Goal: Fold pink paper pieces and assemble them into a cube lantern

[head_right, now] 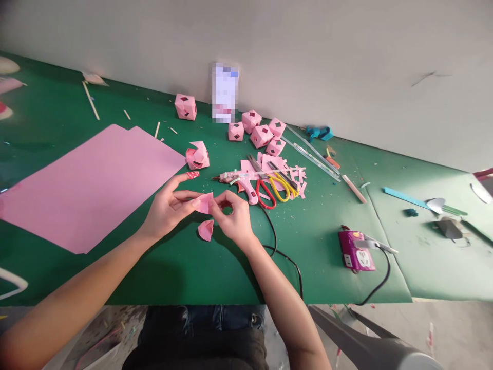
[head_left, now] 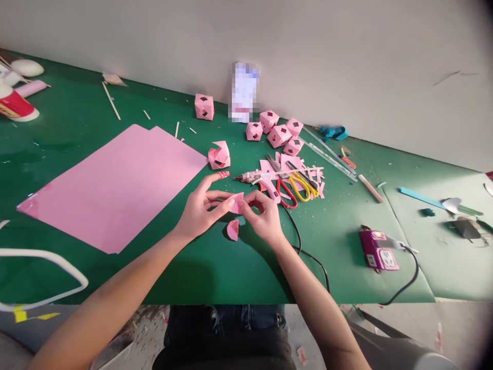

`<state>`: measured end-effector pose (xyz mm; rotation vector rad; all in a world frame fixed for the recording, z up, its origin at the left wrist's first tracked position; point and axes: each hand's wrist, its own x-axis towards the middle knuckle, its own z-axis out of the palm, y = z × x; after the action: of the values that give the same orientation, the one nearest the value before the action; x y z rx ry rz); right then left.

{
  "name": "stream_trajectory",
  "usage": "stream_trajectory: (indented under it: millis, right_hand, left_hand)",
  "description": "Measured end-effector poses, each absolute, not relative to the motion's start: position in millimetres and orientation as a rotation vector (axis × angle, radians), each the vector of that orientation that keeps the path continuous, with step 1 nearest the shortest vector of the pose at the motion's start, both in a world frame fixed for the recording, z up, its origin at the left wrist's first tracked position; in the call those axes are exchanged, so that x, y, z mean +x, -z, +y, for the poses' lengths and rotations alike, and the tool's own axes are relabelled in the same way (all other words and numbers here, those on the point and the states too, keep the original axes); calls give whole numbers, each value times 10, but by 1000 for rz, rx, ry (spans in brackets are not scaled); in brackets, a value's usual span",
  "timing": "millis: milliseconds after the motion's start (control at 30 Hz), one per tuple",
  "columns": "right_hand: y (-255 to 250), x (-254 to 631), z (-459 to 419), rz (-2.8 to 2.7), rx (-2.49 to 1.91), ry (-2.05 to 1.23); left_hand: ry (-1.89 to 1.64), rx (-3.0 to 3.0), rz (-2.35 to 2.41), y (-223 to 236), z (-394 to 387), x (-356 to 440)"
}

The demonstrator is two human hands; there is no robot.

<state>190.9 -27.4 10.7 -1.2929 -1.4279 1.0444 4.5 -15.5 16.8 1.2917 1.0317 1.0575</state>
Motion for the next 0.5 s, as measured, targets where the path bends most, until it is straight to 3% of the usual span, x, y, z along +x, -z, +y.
stream_trajectory:
  millis: [500]
  right_hand:
    - [-127, 1918, -269, -1311, -1269, -1060]
  left_hand:
    - [-994, 1151, 928, -212, -112, 37]
